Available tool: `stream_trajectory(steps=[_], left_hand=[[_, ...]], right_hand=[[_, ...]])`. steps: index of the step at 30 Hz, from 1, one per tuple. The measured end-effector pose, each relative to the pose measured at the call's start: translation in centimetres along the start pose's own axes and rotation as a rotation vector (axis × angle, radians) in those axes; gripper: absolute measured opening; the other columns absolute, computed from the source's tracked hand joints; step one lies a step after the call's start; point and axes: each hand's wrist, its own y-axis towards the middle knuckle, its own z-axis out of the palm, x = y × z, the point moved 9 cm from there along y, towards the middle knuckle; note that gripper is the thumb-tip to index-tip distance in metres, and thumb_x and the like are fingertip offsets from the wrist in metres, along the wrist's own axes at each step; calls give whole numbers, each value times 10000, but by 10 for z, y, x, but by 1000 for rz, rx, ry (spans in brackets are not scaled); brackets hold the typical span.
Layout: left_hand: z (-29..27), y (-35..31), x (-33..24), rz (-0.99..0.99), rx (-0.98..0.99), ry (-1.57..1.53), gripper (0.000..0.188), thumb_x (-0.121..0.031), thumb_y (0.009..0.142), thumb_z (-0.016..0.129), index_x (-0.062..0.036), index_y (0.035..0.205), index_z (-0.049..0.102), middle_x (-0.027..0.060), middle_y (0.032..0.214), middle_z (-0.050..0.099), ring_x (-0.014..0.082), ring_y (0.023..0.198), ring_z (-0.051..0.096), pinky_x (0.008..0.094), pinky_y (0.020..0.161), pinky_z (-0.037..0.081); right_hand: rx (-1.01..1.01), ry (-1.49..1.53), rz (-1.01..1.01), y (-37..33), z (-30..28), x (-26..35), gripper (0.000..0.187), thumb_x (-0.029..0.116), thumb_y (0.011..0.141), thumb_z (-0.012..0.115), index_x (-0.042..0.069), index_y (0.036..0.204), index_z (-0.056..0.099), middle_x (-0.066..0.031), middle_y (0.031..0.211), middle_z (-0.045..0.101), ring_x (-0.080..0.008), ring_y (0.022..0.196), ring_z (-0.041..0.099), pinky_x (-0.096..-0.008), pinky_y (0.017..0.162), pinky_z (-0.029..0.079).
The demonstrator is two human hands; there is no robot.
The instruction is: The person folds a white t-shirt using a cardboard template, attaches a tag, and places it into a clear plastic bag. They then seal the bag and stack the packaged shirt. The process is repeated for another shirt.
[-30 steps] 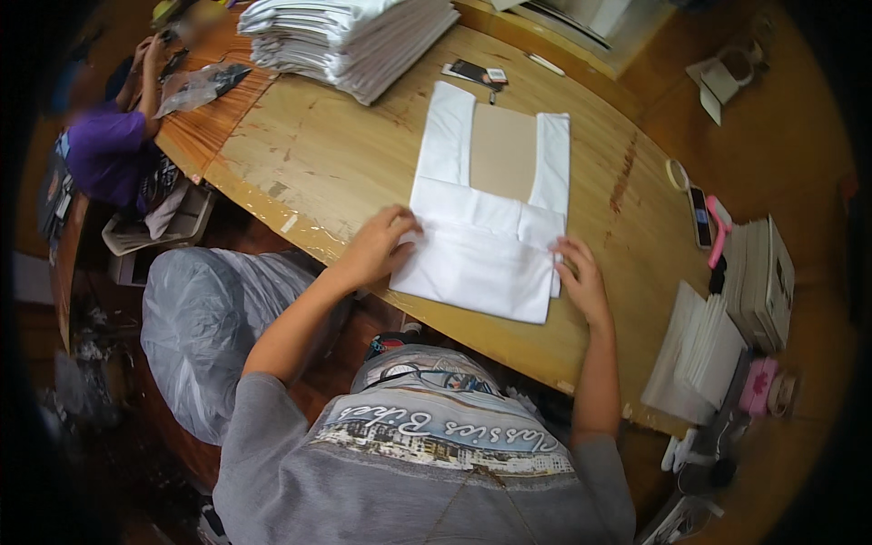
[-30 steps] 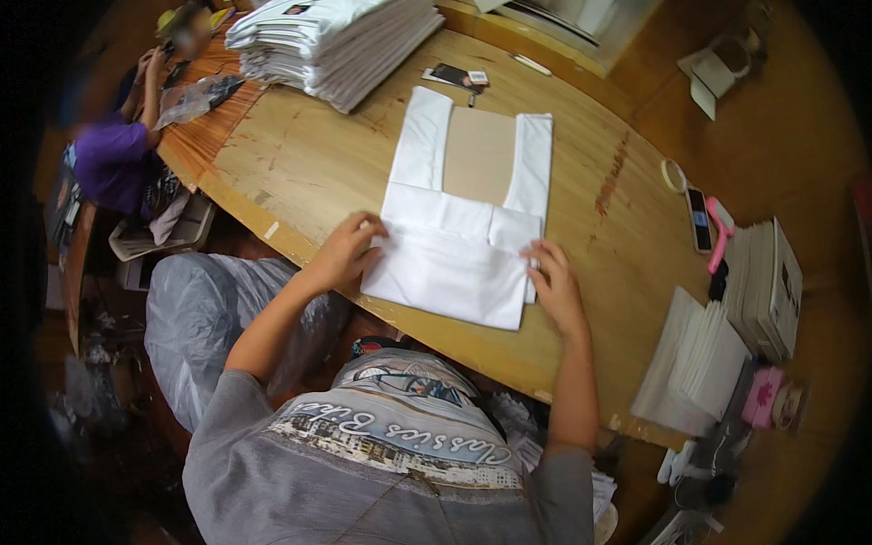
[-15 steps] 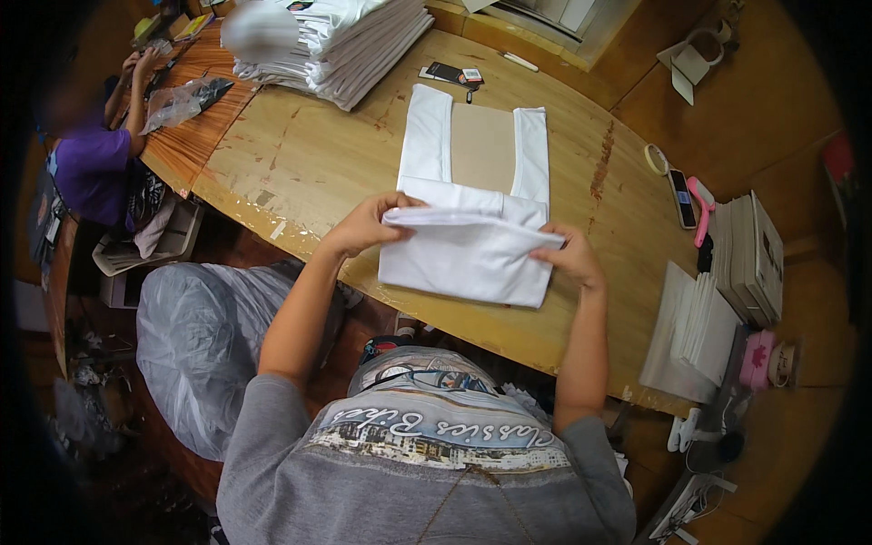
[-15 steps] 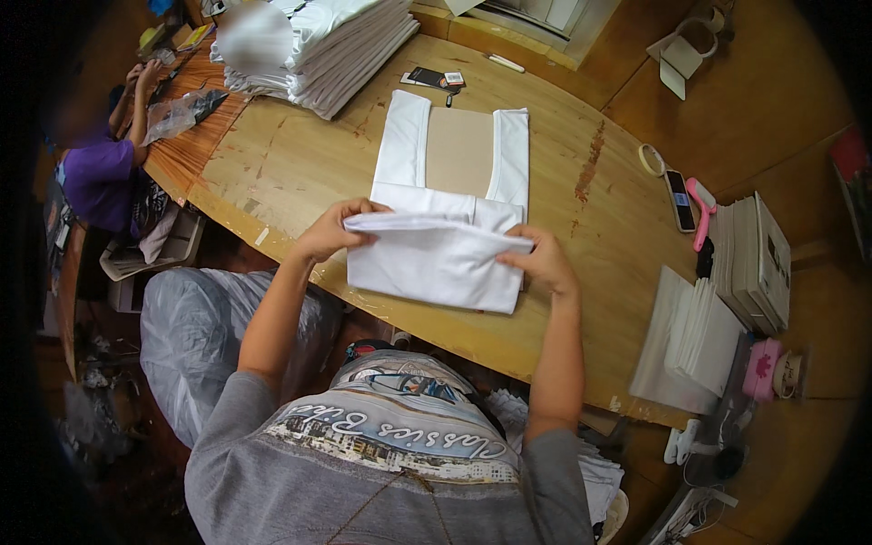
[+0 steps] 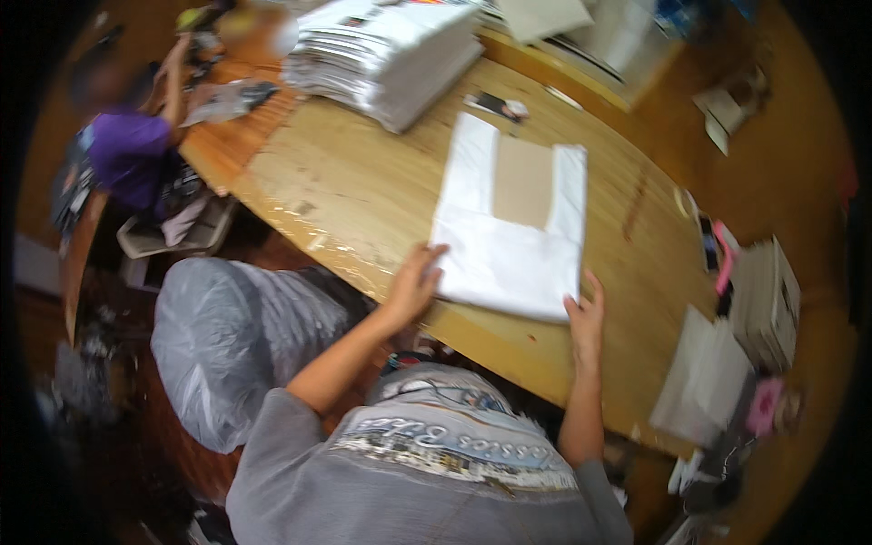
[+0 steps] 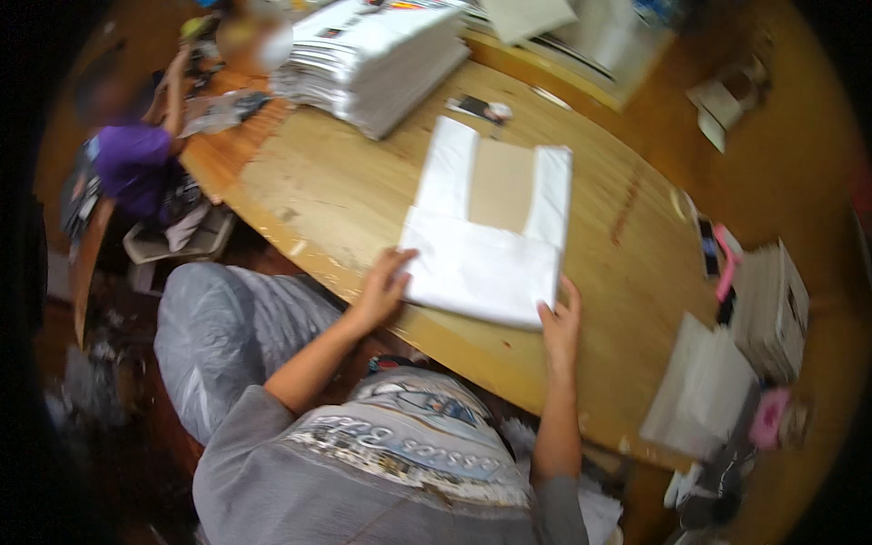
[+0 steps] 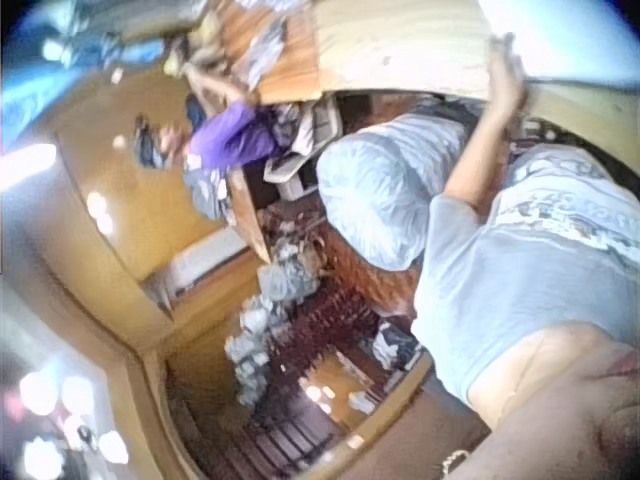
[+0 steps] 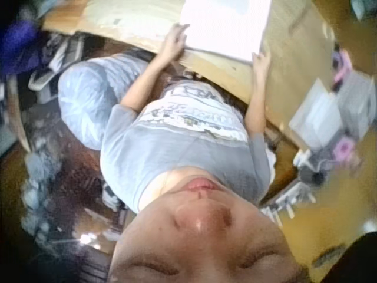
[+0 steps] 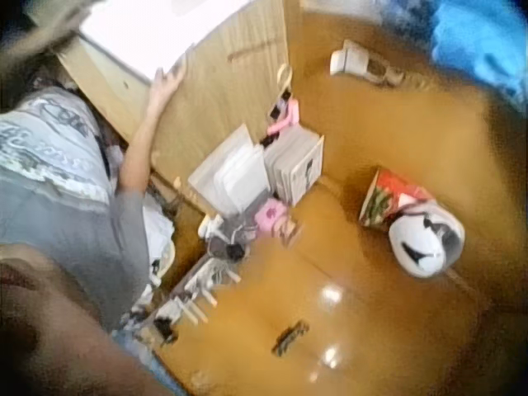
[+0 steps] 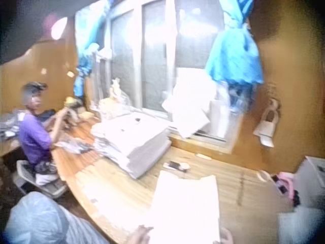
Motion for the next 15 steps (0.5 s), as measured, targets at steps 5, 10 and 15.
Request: stream_trajectory(steps=[5, 10, 15], left_hand=[[12, 2, -6, -80, -12, 147, 474, -24, 735, 519, -44, 1194, 403, 188, 1162, 399, 359, 856, 539, 399, 744, 453], [-4, -5, -17, -81, -25, 282, 500, -43, 686, 554, -18, 1159, 392, 167, 1164, 378, 334, 713, 558, 401, 671, 466], [-3, -4, -16, -181, 68, 321, 498, -91, 688, 571, -19, 1154, 409, 166, 1148, 380, 319, 808, 546, 402, 724, 447]], right_hand=[[-174, -42, -147, -4, -18, -21, 466, -138, 738, 463, 17, 1173, 402, -124, 1002, 522, -169, 830, 528, -265, 744, 443], [-213, -88, -77, -2, -23, -27, 462, -141, 738, 461, 39, 1162, 427, -53, 826, 472, -127, 697, 445, -230, 704, 427], [-177, -159, -229, -6, -17, -20, 443, -131, 728, 472, 33, 1139, 458, -75, 866, 449, -156, 756, 453, -246, 689, 433]])
